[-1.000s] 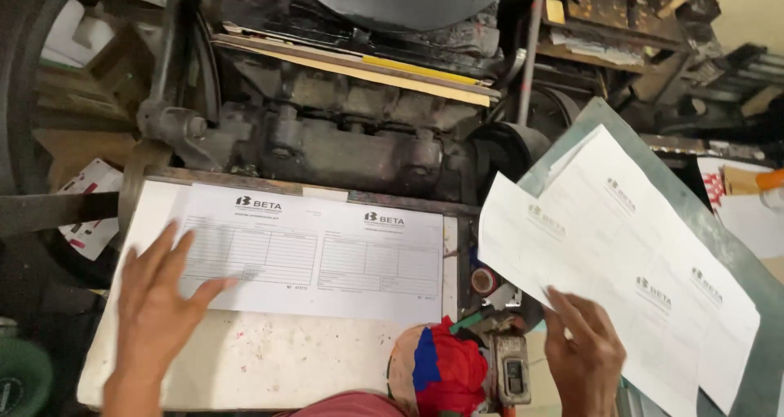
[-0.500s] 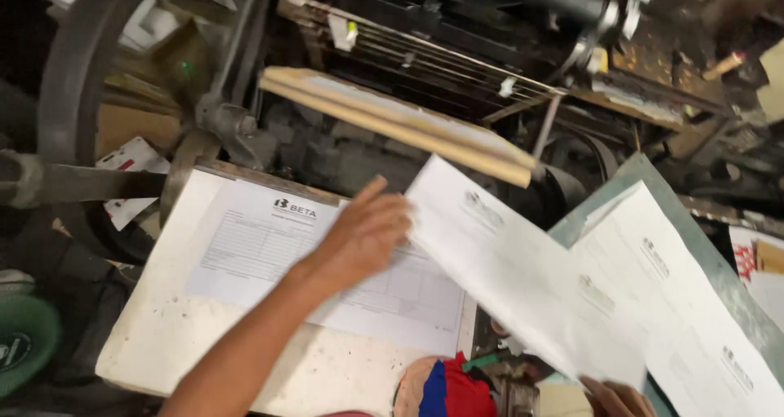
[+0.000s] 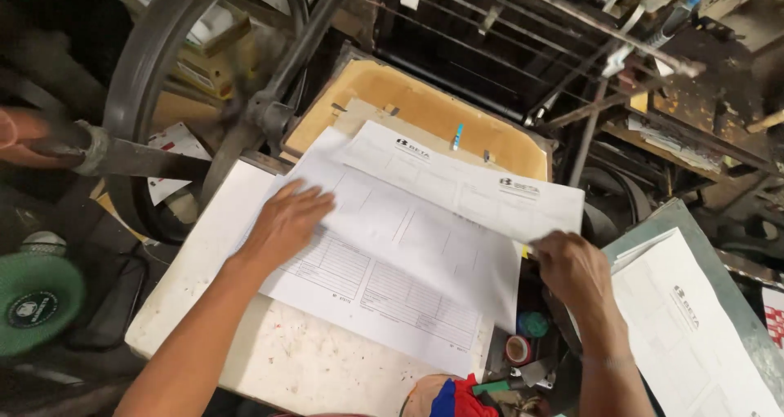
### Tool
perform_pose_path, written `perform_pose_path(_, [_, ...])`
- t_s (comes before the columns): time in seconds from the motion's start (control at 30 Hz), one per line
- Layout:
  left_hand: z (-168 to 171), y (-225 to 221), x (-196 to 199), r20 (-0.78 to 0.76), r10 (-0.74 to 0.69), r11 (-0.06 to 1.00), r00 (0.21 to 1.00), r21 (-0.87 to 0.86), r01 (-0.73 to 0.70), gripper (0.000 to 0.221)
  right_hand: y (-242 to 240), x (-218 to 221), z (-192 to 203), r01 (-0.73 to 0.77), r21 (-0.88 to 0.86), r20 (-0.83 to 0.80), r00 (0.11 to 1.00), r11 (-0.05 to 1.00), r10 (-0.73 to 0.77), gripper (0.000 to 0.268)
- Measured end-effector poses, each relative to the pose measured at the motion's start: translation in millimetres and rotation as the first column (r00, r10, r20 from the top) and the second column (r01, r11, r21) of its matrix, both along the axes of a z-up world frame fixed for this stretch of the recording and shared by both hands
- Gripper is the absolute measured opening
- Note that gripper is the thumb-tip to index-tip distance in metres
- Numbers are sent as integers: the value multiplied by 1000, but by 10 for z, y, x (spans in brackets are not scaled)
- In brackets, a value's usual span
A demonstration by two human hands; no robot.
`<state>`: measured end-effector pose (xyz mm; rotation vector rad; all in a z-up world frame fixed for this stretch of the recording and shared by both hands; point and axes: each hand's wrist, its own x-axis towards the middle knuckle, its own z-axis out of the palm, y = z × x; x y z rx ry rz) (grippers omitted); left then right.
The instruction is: The person is manually feeding and collecting printed forms from a vintage-style letterpress printing machine.
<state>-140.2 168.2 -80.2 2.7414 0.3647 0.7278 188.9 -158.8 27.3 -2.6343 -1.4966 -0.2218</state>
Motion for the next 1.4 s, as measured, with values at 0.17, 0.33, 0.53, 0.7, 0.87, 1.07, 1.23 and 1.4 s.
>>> perform_pose_path(0.17, [-12, -520, -952, 10, 134, 989, 991, -60, -133, 54, 620, 568, -342, -69, -109, -46, 997, 992, 65, 16])
perform_pose_path(0.33, [85, -650, -1248, -60, 306, 946, 950, -91, -310, 63, 849, 492, -186, -12, -240, -146, 989, 971, -24, 27])
perform_pose_path(0.53, [-5, -624, -1321, -149, 332, 887, 932, -288, -362, 99, -624, 1400, -300, -72, 214, -160, 981, 974, 108, 55])
perform_pose_path(0.7, [-277, -664, -1292, -152, 385, 917, 910, -48, -396, 81, -2296, 1436, -147, 755, 94, -141, 656, 649, -742, 75])
perform_pose_path(0.87, [-177, -532, -1139, -465, 467, 884, 752, 267, -384, 100, -2556, 794, -514, 650, -23, -205, 741, 760, -640, 78])
perform_pose_path(1.07, [184, -734, -763, -232, 252, 968, 939, 77, -240, 91, -1938, -992, -424, 436, 164, -196, 894, 885, -404, 87])
perform_pose_path(1.23, [878, -1583, 227, 287, -270, 962, 919, 31, 273, 60, -1634, -1475, -502, 485, 287, -99, 873, 826, -478, 31])
perform_pose_path(1.4, [1112, -2104, 903, 207, -601, 799, 772, 114, 591, 18, -1329, -1776, -50, 213, 377, -154, 974, 901, -165, 26])
